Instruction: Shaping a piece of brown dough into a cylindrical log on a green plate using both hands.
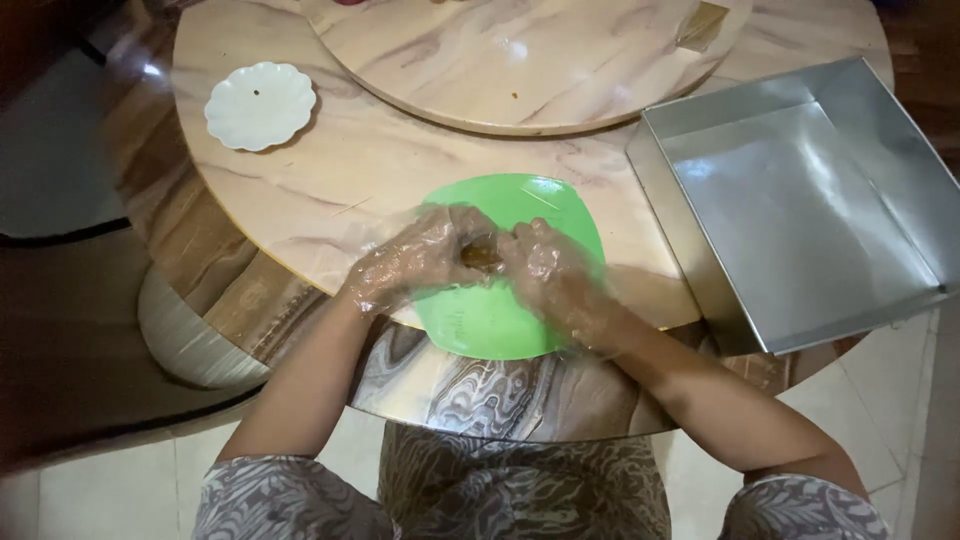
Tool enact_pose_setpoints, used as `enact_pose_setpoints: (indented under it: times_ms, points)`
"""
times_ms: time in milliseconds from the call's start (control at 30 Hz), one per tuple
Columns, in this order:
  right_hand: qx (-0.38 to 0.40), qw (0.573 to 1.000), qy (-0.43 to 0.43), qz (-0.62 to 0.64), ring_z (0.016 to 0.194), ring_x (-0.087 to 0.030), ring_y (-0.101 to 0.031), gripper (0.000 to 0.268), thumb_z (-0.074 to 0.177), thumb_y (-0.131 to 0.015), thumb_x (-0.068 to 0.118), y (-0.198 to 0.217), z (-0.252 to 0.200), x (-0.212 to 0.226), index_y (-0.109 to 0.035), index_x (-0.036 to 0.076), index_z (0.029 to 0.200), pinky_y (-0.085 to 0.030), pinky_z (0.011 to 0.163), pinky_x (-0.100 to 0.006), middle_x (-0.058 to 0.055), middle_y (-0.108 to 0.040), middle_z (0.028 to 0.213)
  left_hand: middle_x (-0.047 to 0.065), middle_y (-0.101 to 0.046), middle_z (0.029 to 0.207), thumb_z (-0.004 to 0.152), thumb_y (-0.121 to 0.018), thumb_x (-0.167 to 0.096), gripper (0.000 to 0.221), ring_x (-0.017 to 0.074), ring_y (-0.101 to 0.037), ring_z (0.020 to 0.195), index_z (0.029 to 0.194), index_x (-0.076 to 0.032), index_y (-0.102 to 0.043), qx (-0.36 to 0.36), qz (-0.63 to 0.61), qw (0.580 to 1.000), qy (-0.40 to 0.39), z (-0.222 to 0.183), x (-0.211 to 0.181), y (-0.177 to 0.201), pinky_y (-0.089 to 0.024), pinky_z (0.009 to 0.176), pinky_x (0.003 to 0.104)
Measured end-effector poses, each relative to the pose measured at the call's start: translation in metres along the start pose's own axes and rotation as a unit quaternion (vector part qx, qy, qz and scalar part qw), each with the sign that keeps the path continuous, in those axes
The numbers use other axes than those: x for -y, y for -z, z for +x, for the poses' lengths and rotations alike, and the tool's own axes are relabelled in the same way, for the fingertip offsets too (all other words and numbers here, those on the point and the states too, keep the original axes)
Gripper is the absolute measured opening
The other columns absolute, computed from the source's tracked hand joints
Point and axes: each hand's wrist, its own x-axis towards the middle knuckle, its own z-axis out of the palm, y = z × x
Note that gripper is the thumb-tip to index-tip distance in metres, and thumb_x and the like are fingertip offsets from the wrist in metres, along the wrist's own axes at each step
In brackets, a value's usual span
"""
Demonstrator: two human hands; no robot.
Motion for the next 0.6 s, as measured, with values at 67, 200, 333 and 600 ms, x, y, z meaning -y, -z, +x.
enact_pose_setpoints:
  times_ms: [67, 200, 333, 600]
  points:
    - [-0.017, 1.0, 0.01, 0.015, 0.099, -0.023, -0.063, 0.021, 0.102, -0.056, 0.022, 0.009, -0.008, -0.005, -0.065, 0.012, 0.118, -0.058, 0.085, -0.033, -0.009, -0.063, 0.1, 0.018, -0.067, 0.099, 0.077, -0.081, -0.013, 0.043, 0.0368, -0.069, 0.095, 0.116, -0.002, -0.067, 0.0, -0.006, 1.0, -0.003, 0.003, 0.005, 0.001, -0.057, 0.088, 0.048]
    - [-0.046, 0.996, 0.052, 0.049, 0.101, -0.026, -0.063, 0.023, 0.102, -0.058, 0.024, 0.064, -0.052, 0.011, -0.062, 0.011, 0.121, -0.057, 0.087, -0.036, -0.011, -0.063, 0.101, 0.02, -0.068, 0.099, 0.077, -0.082, -0.019, 0.049, 0.0358, -0.069, 0.093, 0.119, -0.003, -0.065, -0.009, -0.023, 0.999, -0.025, 0.01, 0.023, -0.003, -0.059, 0.085, 0.049]
    - [-0.065, 0.99, 0.101, 0.076, 0.109, -0.029, -0.062, 0.035, 0.1, -0.063, 0.03, 0.06, -0.045, 0.0, -0.056, 0.008, 0.127, -0.055, 0.091, -0.041, -0.012, -0.062, 0.105, 0.02, -0.07, 0.098, 0.082, -0.076, -0.013, 0.048, 0.0309, -0.071, 0.081, 0.127, -0.004, -0.063, -0.038, -0.021, 0.999, -0.02, 0.007, 0.018, 0.0, -0.061, 0.077, 0.04]
    - [-0.018, 0.997, 0.055, 0.059, 0.104, -0.022, -0.059, 0.024, 0.103, -0.057, 0.025, 0.007, 0.001, -0.035, -0.06, 0.012, 0.124, -0.051, 0.091, -0.034, -0.006, -0.059, 0.102, 0.023, -0.068, 0.1, 0.081, -0.078, -0.016, 0.042, 0.0319, -0.07, 0.08, 0.118, 0.001, -0.067, -0.008, -0.02, 0.997, -0.08, 0.014, 0.03, -0.005, -0.063, 0.067, 0.035]
